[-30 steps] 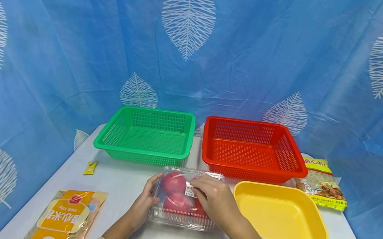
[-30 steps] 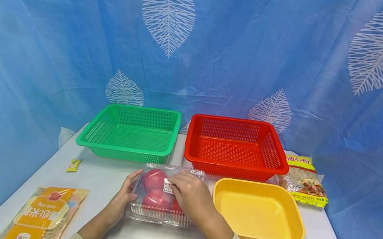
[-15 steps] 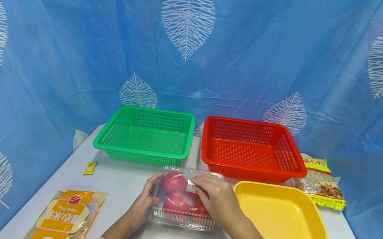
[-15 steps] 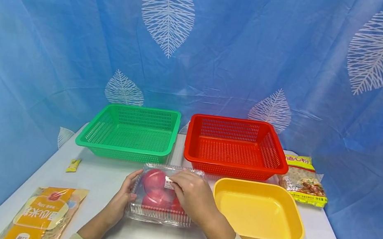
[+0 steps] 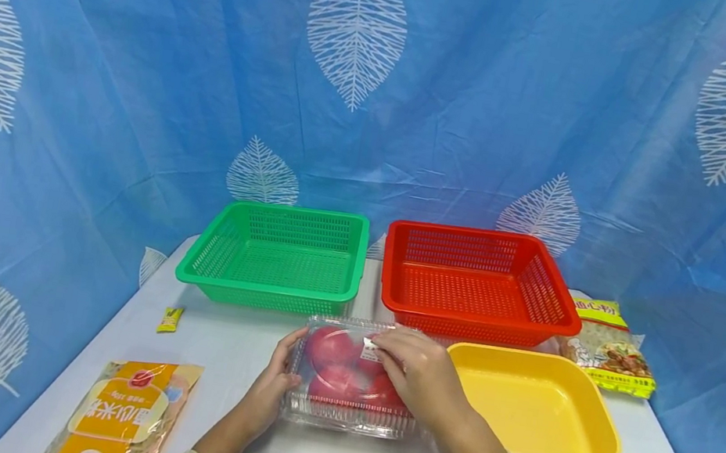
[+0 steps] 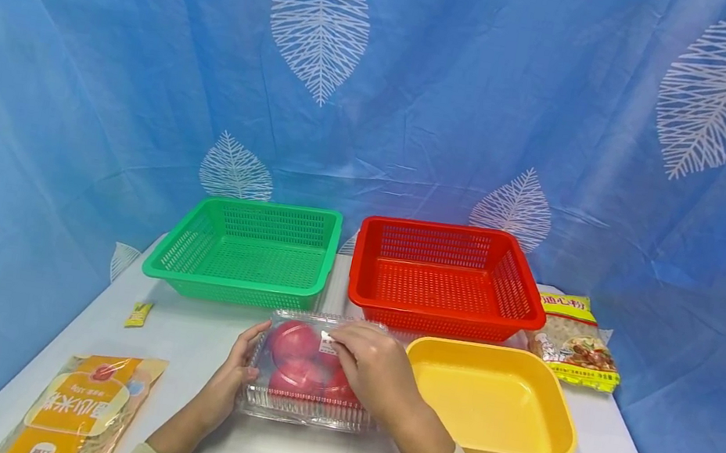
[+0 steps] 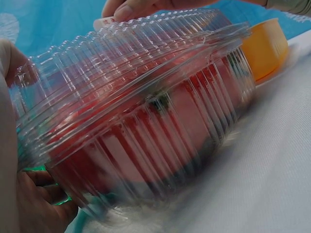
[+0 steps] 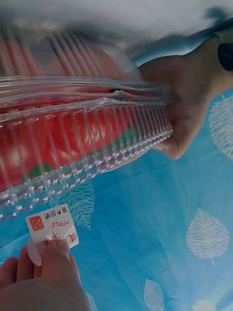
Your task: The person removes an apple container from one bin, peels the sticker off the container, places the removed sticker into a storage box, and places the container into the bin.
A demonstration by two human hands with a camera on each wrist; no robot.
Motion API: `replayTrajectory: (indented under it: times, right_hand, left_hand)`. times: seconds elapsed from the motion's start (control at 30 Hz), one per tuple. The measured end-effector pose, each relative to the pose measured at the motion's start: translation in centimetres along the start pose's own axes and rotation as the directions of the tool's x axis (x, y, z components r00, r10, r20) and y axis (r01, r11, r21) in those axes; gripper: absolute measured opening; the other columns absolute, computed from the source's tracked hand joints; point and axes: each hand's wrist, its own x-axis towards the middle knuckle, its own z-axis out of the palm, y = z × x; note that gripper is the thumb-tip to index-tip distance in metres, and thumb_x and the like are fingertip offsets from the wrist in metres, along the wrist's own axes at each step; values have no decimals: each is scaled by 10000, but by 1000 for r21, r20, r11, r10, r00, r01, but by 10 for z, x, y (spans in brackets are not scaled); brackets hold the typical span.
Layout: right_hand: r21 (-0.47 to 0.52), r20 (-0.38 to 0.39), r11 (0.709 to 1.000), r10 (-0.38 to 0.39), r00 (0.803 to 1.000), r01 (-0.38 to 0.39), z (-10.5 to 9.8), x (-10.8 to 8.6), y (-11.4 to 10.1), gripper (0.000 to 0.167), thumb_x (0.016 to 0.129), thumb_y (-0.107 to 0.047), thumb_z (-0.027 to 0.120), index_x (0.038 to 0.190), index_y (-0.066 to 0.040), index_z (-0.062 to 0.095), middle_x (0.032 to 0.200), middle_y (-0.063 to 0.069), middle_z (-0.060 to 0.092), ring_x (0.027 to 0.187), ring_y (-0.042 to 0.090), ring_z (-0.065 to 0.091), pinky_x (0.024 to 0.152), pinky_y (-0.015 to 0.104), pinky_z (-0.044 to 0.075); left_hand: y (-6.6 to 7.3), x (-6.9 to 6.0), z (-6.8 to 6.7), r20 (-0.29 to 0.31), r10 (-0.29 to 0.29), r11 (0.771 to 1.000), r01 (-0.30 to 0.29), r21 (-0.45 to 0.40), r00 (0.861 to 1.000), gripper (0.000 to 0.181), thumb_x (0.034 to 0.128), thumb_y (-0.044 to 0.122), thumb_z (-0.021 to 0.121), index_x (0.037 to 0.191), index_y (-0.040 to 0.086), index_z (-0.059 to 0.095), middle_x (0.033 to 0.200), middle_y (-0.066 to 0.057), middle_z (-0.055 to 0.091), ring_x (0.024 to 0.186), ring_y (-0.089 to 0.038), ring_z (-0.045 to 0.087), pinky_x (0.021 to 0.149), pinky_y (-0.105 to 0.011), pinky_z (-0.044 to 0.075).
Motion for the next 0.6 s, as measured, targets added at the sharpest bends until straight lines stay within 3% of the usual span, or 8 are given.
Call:
replayTrajectory:
  times: [0.6]
  right_hand:
    - [-22,11,999,39,999,-39,-12,-5,5,316,813,-35,905,1116,-62,822,1075,35,788,1054,234,741,924,443,568]
  left_hand:
    - [-3,-1,0,-7,-23,1000,23,-4,1000,809,882,-5,364,1660,157,212,1709,-282,-20,1538,-525,-63,1159,-720,-6]
